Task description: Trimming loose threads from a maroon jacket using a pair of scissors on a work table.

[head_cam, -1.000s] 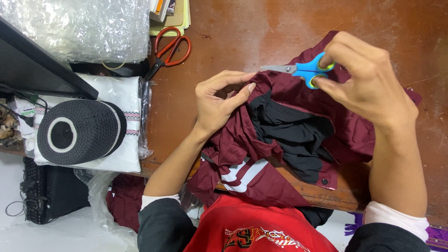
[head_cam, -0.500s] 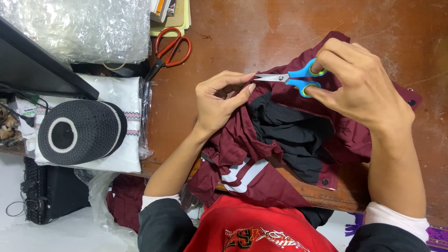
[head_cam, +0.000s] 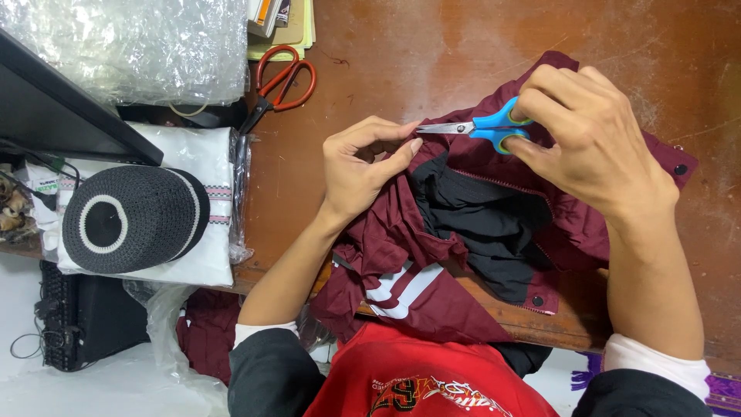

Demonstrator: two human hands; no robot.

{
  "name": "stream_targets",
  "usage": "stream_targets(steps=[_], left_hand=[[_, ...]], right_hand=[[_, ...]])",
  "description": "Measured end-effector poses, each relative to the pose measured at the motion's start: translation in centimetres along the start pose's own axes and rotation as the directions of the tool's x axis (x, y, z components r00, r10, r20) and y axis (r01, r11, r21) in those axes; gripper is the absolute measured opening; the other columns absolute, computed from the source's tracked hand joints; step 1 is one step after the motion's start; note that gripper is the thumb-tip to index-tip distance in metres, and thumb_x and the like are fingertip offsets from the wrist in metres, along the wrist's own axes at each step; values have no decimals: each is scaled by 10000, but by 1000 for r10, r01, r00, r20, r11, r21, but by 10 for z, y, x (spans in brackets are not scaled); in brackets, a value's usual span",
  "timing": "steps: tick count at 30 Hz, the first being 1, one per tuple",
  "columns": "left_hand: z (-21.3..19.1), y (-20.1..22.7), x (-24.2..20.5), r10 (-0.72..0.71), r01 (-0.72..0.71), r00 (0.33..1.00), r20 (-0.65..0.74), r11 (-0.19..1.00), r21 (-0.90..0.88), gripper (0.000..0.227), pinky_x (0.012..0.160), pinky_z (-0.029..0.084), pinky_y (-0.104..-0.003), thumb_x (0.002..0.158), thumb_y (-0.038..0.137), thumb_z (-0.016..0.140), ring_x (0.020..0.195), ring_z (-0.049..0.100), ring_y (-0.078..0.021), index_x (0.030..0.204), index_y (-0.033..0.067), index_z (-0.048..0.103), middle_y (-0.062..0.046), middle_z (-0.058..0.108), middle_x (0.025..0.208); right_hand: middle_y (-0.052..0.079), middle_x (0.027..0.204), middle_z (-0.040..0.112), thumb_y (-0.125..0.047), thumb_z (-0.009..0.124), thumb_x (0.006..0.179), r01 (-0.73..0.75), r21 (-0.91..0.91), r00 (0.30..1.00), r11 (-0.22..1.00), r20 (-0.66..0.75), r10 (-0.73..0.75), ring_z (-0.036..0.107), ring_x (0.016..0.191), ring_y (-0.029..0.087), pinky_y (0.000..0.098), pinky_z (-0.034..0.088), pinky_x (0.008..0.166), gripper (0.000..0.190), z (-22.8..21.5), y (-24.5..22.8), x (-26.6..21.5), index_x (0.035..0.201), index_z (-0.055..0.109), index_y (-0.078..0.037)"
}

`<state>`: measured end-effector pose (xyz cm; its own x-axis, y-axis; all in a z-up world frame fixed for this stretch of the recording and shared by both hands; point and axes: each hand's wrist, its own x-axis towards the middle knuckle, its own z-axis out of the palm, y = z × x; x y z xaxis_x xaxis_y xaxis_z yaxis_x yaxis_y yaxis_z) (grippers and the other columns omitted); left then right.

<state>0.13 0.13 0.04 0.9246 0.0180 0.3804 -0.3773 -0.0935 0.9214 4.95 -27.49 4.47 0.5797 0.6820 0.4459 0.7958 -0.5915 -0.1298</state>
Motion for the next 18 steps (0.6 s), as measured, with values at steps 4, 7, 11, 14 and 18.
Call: stream_targets(steps=[4, 7, 11, 14, 18], left_hand=[[-2, 1, 0, 2, -2, 1000, 29, 1000, 9, 130, 599, 436, -179, 913, 45, 816, 788, 630, -64, 1034, 77, 781, -73, 770, 992], [-1, 1, 0, -6, 6, 999, 39, 1000, -3, 137, 636, 459, -180, 914, 47, 816, 802, 641, -73, 1044, 74, 781, -78, 771, 1000], [-2, 0, 0, -18, 18, 999, 39, 1000, -9, 149, 625, 449, -180, 913, 53, 819, 790, 627, -70, 1055, 75, 781, -68, 764, 977], [-2, 0, 1, -18, 18, 999, 41, 1000, -6, 143, 632, 456, -181, 911, 52, 820, 790, 631, -70, 1048, 72, 781, -72, 769, 986], [-2, 0, 1, -13, 14, 999, 43, 1000, -14, 144, 644, 464, -184, 911, 50, 819, 780, 626, -73, 1048, 66, 779, -82, 770, 991]], right_hand=[[84, 1014, 599, -43, 878, 931, -17, 41, 1000, 999, 11, 17, 516, 814, 286, 393, 385, 766, 280, 1, 1, 0, 993, 605, -52], [74, 1009, 592, -57, 879, 935, -7, -5, 1000, 1000, 12, 7, 516, 810, 281, 387, 385, 765, 283, 0, 1, -1, 988, 601, -64], [64, 1031, 608, -61, 880, 940, 1, -80, 1000, 997, -12, -2, 530, 828, 275, 382, 400, 776, 283, 0, 2, -2, 995, 603, -77], [61, 1039, 615, -72, 885, 944, 9, -108, 1000, 994, -19, -11, 534, 827, 272, 379, 396, 778, 287, 1, 3, -3, 996, 603, -80], [57, 1026, 603, -95, 881, 990, 18, -138, 999, 990, -29, -22, 520, 812, 268, 377, 379, 786, 286, 2, 2, -3, 982, 595, -92]])
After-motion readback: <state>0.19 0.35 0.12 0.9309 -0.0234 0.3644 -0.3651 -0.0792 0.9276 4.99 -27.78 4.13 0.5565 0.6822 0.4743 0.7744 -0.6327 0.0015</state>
